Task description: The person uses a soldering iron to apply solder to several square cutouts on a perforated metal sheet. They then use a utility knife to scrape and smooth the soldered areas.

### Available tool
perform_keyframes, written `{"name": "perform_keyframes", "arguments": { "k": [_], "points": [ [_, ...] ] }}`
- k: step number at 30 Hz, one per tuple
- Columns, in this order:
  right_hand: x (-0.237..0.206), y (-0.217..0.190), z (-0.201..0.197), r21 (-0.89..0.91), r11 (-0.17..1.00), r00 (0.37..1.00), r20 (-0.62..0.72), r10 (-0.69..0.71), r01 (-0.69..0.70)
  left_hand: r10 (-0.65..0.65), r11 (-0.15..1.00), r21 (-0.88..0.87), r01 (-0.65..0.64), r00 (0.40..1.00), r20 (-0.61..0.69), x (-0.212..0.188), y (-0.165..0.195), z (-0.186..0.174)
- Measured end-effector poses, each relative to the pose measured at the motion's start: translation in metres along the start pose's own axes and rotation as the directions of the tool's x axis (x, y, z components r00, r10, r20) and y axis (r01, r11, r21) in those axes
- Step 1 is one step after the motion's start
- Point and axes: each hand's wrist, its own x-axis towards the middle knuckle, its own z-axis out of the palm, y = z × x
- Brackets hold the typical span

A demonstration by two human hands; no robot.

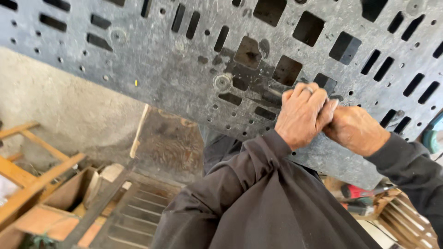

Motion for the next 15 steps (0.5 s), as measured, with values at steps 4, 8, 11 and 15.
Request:
{"name": "perform_keyframes", "arguments": {
  "k": [4,8,11,15],
  "points": [
    [-0.001,0.003,-0.003,-0.104,0.994,0.999,0.023,0.038,-0.035,0.000,1.000,0.010,0.000,0.998,-0.070,-0.005,0.005,0.004],
    [0.005,0.013,-0.008,-0.117,0.990,0.997,-0.021,-0.076,0.074,-0.010,0.999,0.049,0.017,0.988,-0.153,0.002,0.009,0.010],
    [0.003,0.019,-0.011,-0.124,0.983,0.989,-0.036,-0.142,0.137,0.045,0.998,0.043,-0.038,0.979,-0.201,0.004,0.014,0.013],
    [0.012,0.024,-0.020,-0.214,0.972,0.995,-0.010,-0.097,0.092,0.045,0.996,0.088,-0.035,0.991,-0.123,0.017,0.014,0.011]
  ]
}}
